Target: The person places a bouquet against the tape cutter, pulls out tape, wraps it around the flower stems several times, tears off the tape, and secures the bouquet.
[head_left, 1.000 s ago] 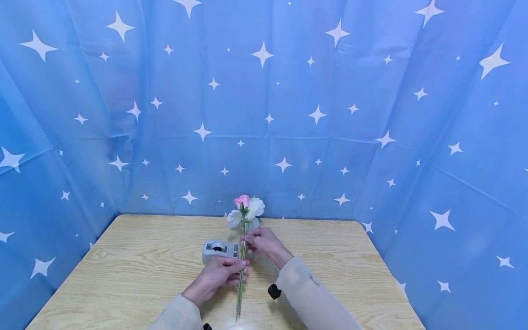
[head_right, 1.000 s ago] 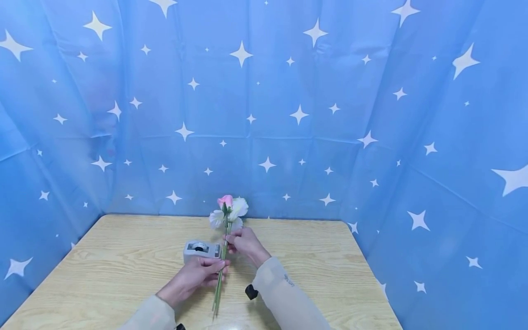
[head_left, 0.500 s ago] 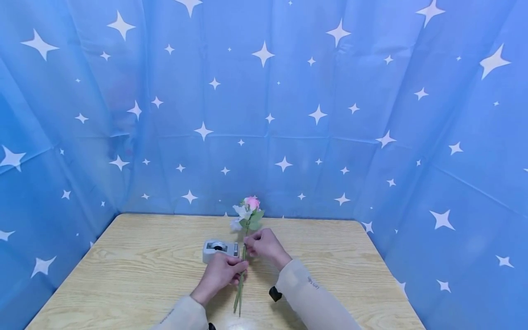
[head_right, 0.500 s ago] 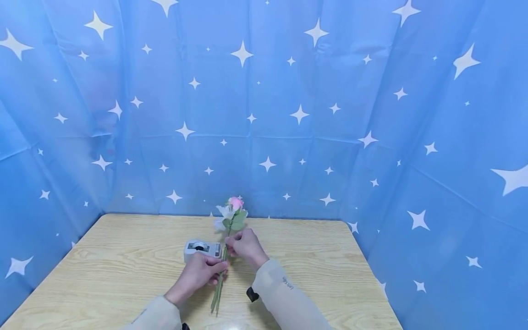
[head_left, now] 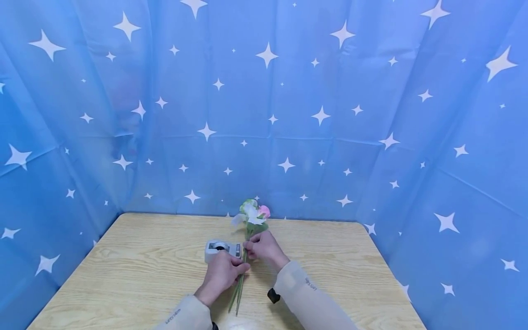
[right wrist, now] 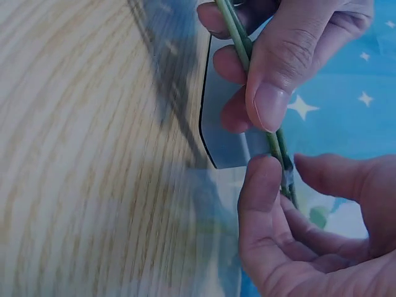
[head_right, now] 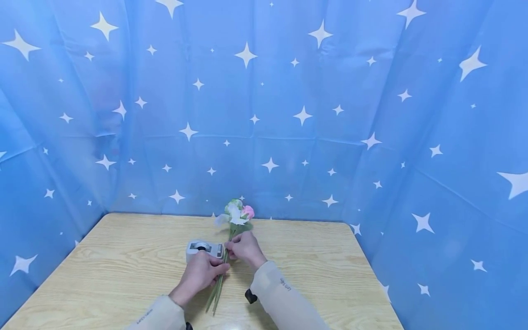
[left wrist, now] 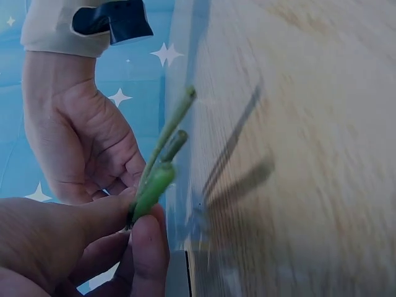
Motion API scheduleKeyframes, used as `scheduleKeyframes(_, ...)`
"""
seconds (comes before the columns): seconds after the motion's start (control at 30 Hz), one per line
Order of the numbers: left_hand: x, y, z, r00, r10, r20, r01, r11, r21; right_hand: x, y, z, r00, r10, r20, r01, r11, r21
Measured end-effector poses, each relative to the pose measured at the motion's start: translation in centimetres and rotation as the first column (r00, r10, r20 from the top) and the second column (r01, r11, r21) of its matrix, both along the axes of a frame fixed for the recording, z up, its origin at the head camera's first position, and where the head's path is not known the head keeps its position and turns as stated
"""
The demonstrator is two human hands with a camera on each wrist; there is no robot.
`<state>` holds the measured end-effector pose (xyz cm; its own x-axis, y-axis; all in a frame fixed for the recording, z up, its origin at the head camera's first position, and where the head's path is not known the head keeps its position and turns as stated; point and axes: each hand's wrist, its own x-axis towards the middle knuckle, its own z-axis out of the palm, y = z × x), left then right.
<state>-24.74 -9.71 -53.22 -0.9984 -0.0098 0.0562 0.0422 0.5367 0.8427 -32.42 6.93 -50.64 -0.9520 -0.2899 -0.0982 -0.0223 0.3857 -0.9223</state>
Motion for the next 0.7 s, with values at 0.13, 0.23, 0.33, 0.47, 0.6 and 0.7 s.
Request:
scheduleKeyframes(0.13,0.0,0.2,0.0,0.999,0.042,-0.034,-0.044,0.997,-0.07,-0.1,-0.1,-0.2,1.0,0.006,0.017,-0.006,1.0,-0.01)
scheduleKeyframes(0.23,0.0,0.2,0.0,0.998,0.05,-0.042,-0.054,0.994,-0.094,-0.1,0.0,-0.3,1.0,0.009,0.019,-0.009,1.0,-0.005)
scheduleKeyframes(0.33,0.0,0.2,-0.1,0.998,0.045,-0.046,-0.05,0.993,-0.107,-0.1,-0.1,-0.3,1.0,0.002,0.02,-0.002,1.0,0.001)
scheduleKeyframes(0.47,-0.2,0.2,-0.4,0.997,0.042,-0.058,-0.048,0.992,-0.115,-0.1,-0.3,-0.4,1.0,-0.02,0.007,0.02,0.999,0.028)
scheduleKeyframes(0.6,-0.3,0.1,-0.9,0.997,0.043,-0.058,-0.05,0.992,-0.116,-0.2,-0.5,-0.6,0.999,-0.041,0.005,0.04,0.998,0.043)
scheduleKeyframes(0.7,-0.4,0.0,-1.1,0.998,0.038,-0.054,-0.044,0.992,-0.115,-0.3,-0.7,-0.8,0.999,-0.047,0.005,0.046,0.998,0.049)
